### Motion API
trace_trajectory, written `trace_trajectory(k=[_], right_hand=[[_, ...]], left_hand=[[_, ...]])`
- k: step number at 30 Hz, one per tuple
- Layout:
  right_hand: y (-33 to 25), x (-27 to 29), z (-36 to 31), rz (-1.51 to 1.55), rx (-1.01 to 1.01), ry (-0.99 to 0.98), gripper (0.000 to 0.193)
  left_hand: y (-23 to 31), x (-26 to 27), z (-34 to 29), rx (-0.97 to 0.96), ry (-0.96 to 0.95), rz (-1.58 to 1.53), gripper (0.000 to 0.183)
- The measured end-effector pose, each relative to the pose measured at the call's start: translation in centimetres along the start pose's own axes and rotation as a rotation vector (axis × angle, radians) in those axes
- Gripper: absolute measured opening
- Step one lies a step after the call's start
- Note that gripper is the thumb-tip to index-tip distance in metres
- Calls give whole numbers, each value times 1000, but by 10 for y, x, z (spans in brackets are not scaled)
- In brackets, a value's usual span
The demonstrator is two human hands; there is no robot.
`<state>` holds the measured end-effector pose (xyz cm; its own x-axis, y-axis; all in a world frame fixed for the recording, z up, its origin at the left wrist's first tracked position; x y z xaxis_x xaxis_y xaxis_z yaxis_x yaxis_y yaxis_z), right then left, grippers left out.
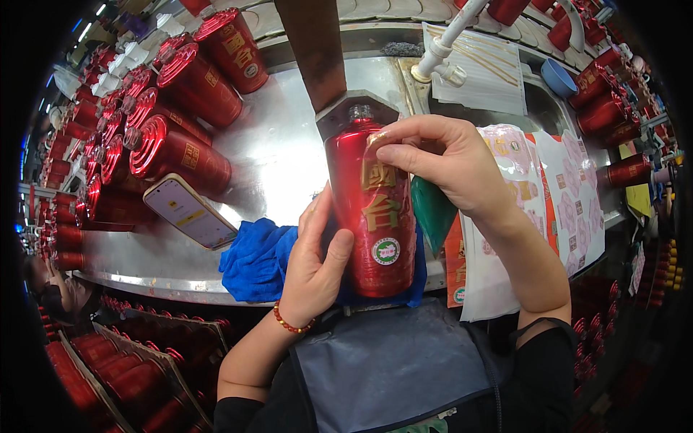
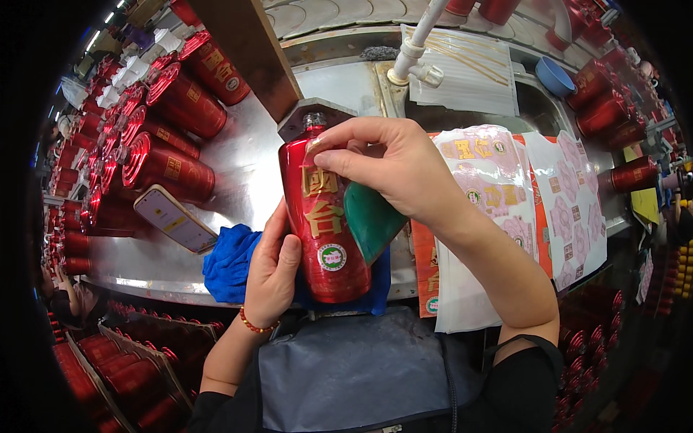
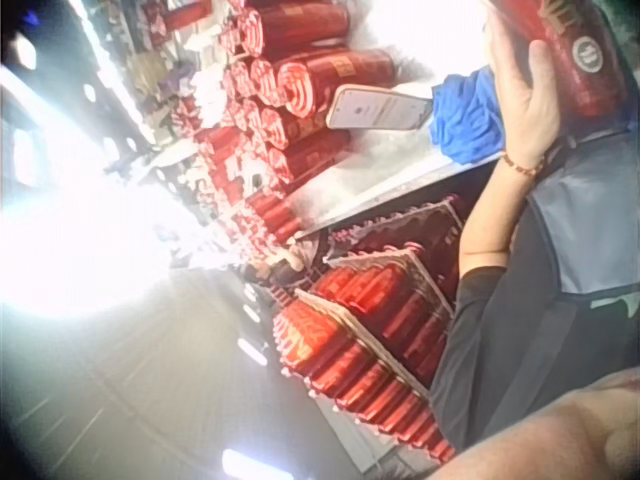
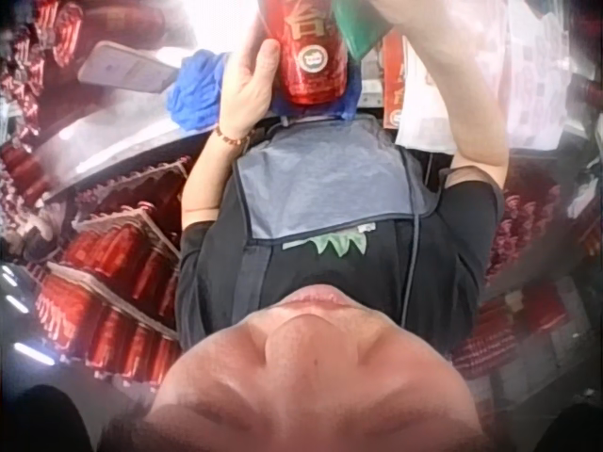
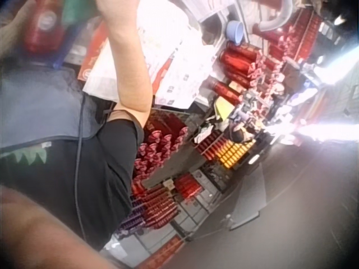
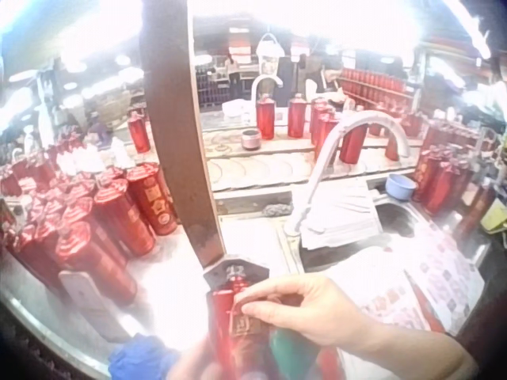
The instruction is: The person wipes a red cylindrical can with a green sponge and a blue cloth, then applies a small sticker to the can's surface. The person repeats the wiping and sticker application on the same can multiple times.
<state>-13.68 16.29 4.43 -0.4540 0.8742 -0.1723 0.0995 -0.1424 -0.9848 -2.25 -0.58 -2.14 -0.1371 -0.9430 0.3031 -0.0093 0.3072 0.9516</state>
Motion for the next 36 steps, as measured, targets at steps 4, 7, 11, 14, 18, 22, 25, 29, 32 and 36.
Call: trace_trajectory(k=[4, 7, 11, 14, 18, 22, 25, 29, 32, 36], right_hand=[[1, 2, -1, -11, -12, 10, 20], [-2, -1, 0, 9, 11, -21, 22], [-3, -1, 2, 48, -2, -49, 22], [-3, -1, 5, 56, -23, -45, 22], [-1, -1, 6, 73, -8, -48, 22], [1, 0, 5, 92, -4, -51, 21], [1, 0, 5, 103, 7, -40, 21], [0, -2, 6, 101, 10, -52, 21], [2, -2, 6, 104, 23, -45, 21], [0, -2, 5, 77, 27, -41, 21]], left_hand=[[-2, -2, 0, 27, 0, -81, 70], [-2, -4, -2, 0, 1, -75, 81], [5, -7, -2, 2, -15, -27, 100], [11, -10, -2, 24, -18, -7, 107], [18, -12, 0, 67, -28, 0, 109], [18, -12, -1, 72, -33, 29, 111], [16, -11, -1, 74, -40, 41, 111], [15, -9, -2, 68, -25, 11, 112], [15, -12, 0, 100, 1, -28, 113], [18, -13, 3, 126, -11, 40, 113]])
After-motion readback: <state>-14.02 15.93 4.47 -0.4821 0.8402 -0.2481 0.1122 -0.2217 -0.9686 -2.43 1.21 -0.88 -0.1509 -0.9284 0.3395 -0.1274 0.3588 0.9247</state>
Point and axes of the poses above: each hand's wrist, its own z-axis towards the middle knuckle, its own x-axis out of the back of the hand, y = z × x, the point moved 8 cm from there along z, towards the middle knuckle, and after that the axes turned 10 degrees about z, right-handed, at the moved point
